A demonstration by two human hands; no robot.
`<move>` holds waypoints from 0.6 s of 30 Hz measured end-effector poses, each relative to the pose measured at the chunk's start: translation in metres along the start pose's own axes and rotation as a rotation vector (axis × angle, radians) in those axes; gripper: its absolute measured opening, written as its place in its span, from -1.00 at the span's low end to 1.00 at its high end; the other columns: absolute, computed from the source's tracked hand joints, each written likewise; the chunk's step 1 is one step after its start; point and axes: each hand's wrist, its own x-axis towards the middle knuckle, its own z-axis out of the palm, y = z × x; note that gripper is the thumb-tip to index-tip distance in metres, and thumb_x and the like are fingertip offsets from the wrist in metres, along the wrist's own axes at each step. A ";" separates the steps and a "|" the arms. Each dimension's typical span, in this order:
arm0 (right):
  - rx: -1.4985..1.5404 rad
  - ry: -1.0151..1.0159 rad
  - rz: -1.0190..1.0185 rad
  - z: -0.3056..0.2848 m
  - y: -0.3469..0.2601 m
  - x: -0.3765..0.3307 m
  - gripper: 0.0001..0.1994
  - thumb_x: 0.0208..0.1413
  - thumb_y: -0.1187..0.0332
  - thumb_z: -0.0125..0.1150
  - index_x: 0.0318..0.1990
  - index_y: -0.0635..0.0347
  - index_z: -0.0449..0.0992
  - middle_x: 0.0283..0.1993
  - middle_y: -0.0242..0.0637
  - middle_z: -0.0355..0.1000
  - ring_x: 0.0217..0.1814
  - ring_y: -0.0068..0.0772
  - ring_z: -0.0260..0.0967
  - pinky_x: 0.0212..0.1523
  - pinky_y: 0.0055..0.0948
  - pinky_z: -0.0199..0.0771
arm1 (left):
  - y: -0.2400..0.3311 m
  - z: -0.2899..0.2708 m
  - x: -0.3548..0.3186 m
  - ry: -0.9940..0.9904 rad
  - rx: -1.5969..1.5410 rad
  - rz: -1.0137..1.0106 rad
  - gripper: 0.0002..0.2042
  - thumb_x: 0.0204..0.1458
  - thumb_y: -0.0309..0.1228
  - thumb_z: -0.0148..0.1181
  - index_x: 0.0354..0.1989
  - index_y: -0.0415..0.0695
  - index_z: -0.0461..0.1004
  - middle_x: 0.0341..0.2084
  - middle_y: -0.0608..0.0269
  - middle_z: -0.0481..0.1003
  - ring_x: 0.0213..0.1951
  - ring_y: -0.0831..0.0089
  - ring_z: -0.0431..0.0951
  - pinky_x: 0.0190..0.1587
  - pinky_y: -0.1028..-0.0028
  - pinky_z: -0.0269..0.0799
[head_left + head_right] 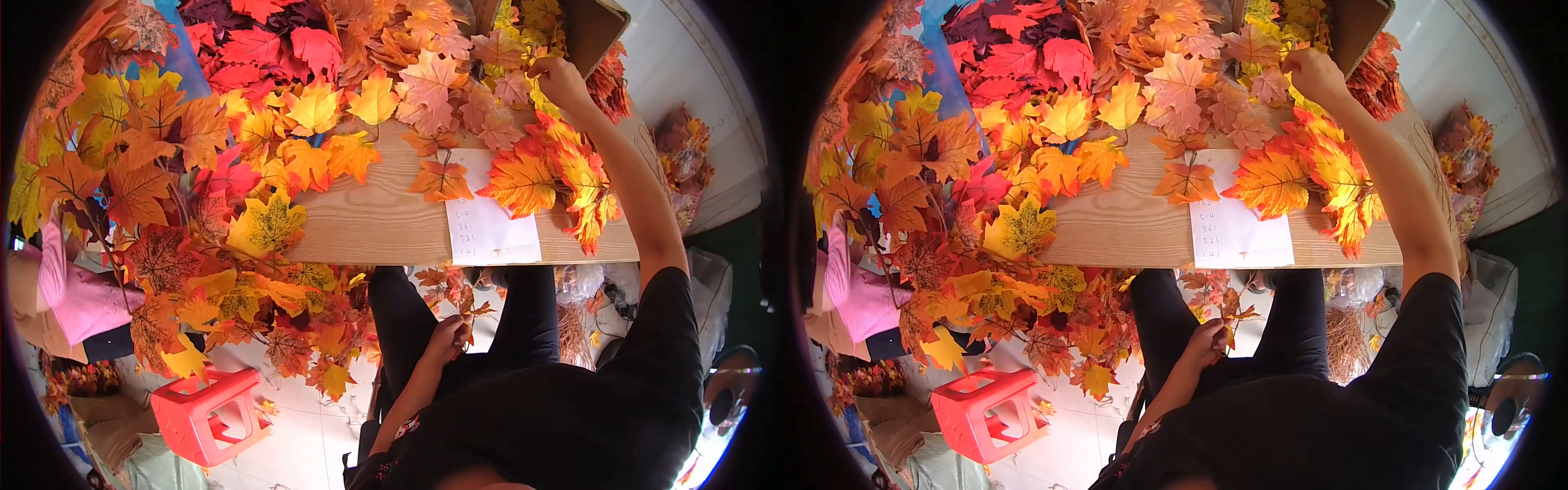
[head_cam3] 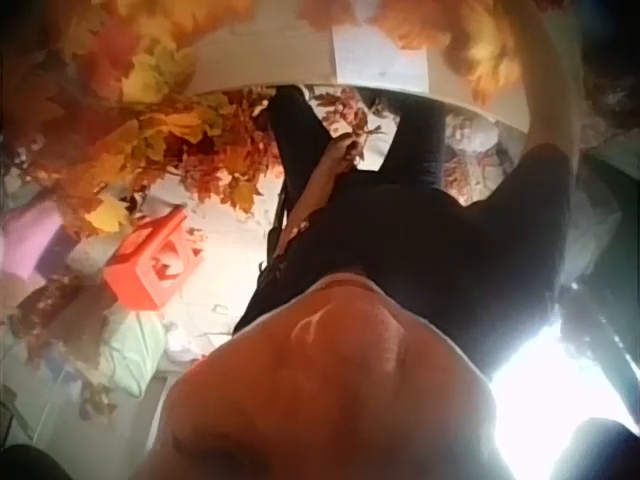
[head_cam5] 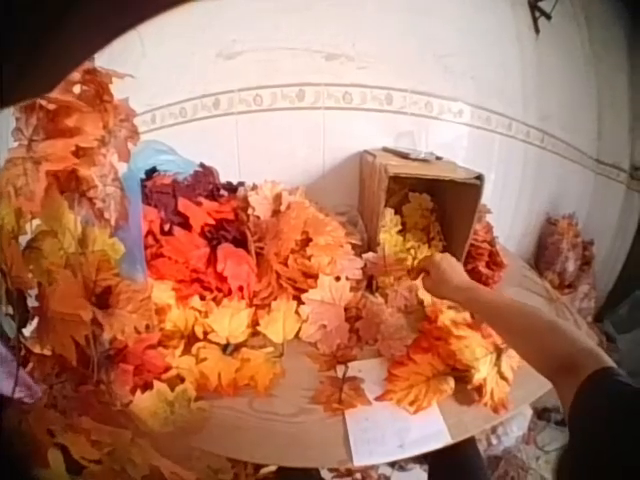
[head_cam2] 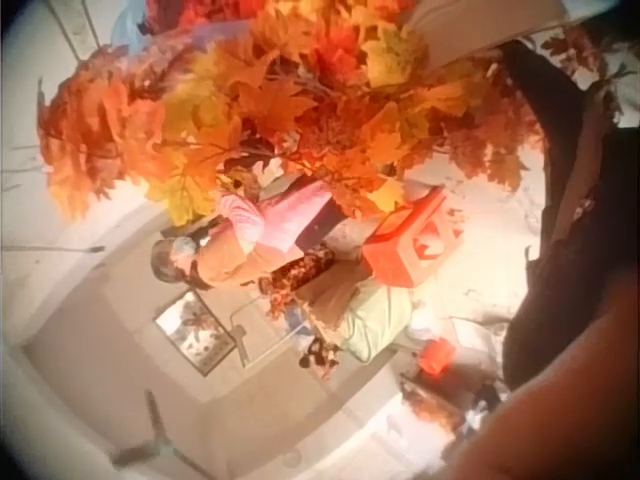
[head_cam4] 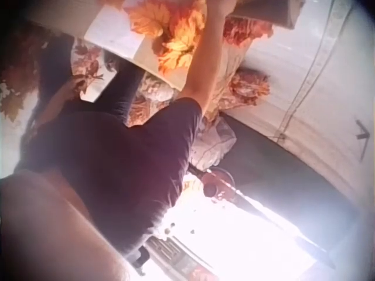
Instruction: The person untangles brown plastic branches from a pile and attaches artificial autumn leaves onto the branch stems by hand.
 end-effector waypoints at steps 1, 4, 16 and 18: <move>-0.002 0.003 0.004 0.002 0.004 0.002 -0.74 -0.15 0.54 -0.02 -0.26 0.08 0.49 -0.24 -0.24 0.44 -0.18 -0.18 0.38 -0.17 -0.32 0.39 | 0.001 0.001 0.000 -0.001 0.001 0.004 -0.80 0.10 -0.43 -0.13 -0.23 -0.24 0.39 -0.70 0.37 0.25 -0.73 0.67 0.15 -0.72 0.68 -0.05; 0.203 0.027 -0.444 0.011 0.003 0.005 -0.75 -0.15 0.51 -0.02 -0.26 0.08 0.47 -0.27 -0.27 0.45 -0.19 -0.20 0.38 -0.21 -0.30 0.40 | -0.001 0.000 0.002 0.032 0.038 0.014 -0.80 0.09 -0.43 -0.13 -0.22 -0.24 0.39 -0.70 0.37 0.25 -0.73 0.67 0.16 -0.72 0.68 -0.05; 0.048 0.122 -0.328 0.036 -0.019 0.017 -0.77 -0.08 0.42 0.07 -0.20 0.01 0.46 -0.33 -0.24 0.45 -0.28 -0.18 0.40 -0.27 -0.30 0.40 | 0.002 0.010 -0.011 0.079 0.020 0.001 -0.83 0.08 -0.39 -0.08 -0.33 -0.22 0.39 -0.67 0.32 0.30 -0.73 0.67 0.18 -0.75 0.68 -0.05; 0.130 0.203 -0.223 0.011 -0.031 0.008 -0.84 -0.06 0.38 0.07 -0.27 0.05 0.48 -0.33 -0.18 0.44 -0.29 -0.18 0.41 -0.30 -0.31 0.40 | 0.005 0.014 -0.010 0.155 -0.068 0.002 -0.85 0.07 -0.38 -0.06 -0.37 -0.19 0.39 -0.69 0.34 0.30 -0.75 0.67 0.18 -0.76 0.68 -0.04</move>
